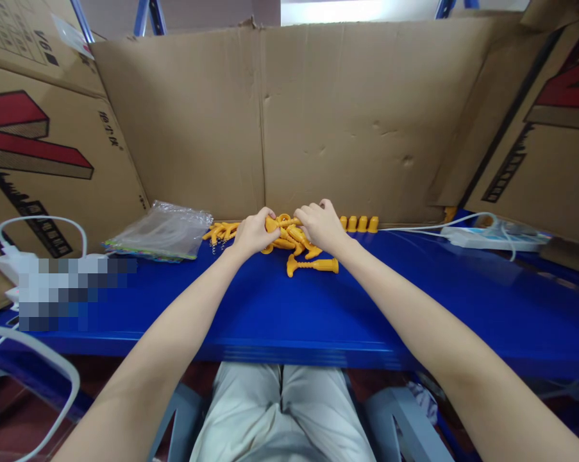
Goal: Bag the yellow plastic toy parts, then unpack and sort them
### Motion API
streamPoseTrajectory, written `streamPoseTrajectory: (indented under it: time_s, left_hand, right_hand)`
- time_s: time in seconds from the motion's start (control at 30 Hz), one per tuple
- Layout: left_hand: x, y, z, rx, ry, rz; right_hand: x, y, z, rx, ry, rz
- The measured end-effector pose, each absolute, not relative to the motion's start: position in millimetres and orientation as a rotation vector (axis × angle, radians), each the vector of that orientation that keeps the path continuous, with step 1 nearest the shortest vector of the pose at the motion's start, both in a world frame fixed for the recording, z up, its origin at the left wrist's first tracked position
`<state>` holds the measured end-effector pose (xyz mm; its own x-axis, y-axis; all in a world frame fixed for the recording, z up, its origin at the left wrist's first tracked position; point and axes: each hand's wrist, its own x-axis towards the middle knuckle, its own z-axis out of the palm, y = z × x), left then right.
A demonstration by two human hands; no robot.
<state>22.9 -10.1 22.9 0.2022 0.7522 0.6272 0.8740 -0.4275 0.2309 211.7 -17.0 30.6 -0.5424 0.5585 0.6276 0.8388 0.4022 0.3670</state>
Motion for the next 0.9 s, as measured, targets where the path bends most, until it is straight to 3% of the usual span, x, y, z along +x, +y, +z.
streamPoseTrajectory:
  time_s: [0.37,0.57,0.9]
  left_hand:
    - [20.9,-9.5,22.0,-2.225,-1.609,-0.855]
    - [18.1,-7.5,23.7,-2.196,-1.658,-0.915]
    - [-18.3,22.9,12.8,-2.006,-1.802,-1.175]
  right_hand:
    - [215.3,-6.9,19.6,-1.154,-2.375,-0.812]
    - [221.1,-9.5,27.4,-1.193,-2.181,-0.864]
    - [288.8,22.8,16.6,-1.598,-1.576,-0.56]
